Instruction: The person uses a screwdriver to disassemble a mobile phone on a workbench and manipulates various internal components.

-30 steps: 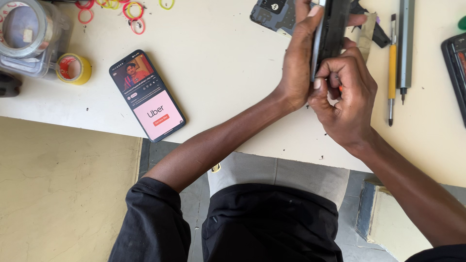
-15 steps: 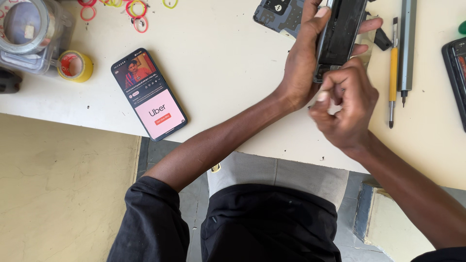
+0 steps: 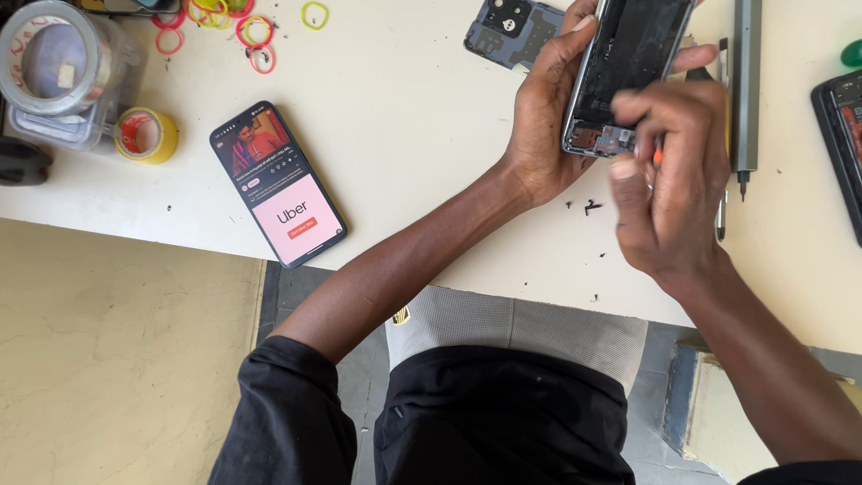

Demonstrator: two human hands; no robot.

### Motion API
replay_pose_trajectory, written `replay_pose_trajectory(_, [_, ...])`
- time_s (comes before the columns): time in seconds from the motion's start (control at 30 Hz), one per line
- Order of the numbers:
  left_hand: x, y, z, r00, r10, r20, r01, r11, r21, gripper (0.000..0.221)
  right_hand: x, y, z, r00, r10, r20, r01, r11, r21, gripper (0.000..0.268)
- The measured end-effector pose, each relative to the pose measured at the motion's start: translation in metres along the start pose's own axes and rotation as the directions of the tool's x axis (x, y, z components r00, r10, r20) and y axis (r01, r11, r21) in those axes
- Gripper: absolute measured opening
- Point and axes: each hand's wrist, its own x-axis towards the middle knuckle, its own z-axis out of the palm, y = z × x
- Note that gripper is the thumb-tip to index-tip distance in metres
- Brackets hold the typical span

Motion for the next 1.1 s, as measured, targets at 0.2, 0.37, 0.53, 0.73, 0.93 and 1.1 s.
replay_pose_trajectory(0.2, [0.003,0.019,0.002,0.999,-0.031,0.022,0.031,0.999,-0.019,0.059,0.001,0.003,-0.013,0.992,-0.12,-0.039,0.116,0.988,-0.104,0.004])
replay_pose_trajectory(0.37, [0.002,0.022,0.003,0.998,-0.031,0.059,0.033,0.999,-0.035,0.059,0.005,-0.001,-0.014,0.965,-0.258,0.044,0.261,0.934,-0.243,0.025])
replay_pose_trajectory(0.53, [0.001,0.017,-0.003,0.999,-0.035,0.015,0.035,0.999,-0.004,0.057,0.012,-0.01,-0.011,0.959,-0.276,0.068,0.284,0.922,-0.264,0.028])
replay_pose_trajectory(0.73, [0.001,0.014,0.0,1.0,-0.022,-0.014,0.022,0.999,0.043,0.055,0.006,-0.008,-0.006,0.976,-0.208,0.062,0.216,0.959,-0.183,0.028])
replay_pose_trajectory(0.93, [-0.003,0.014,0.009,0.998,-0.06,-0.014,0.061,0.998,0.012,0.055,0.005,-0.011,-0.007,0.982,-0.181,0.057,0.186,0.976,-0.111,0.025])
replay_pose_trajectory(1.1, [-0.004,0.008,0.008,1.0,-0.012,-0.025,0.013,0.998,0.059,0.054,0.007,-0.013,-0.005,0.968,-0.245,0.059,0.252,0.95,-0.183,0.021])
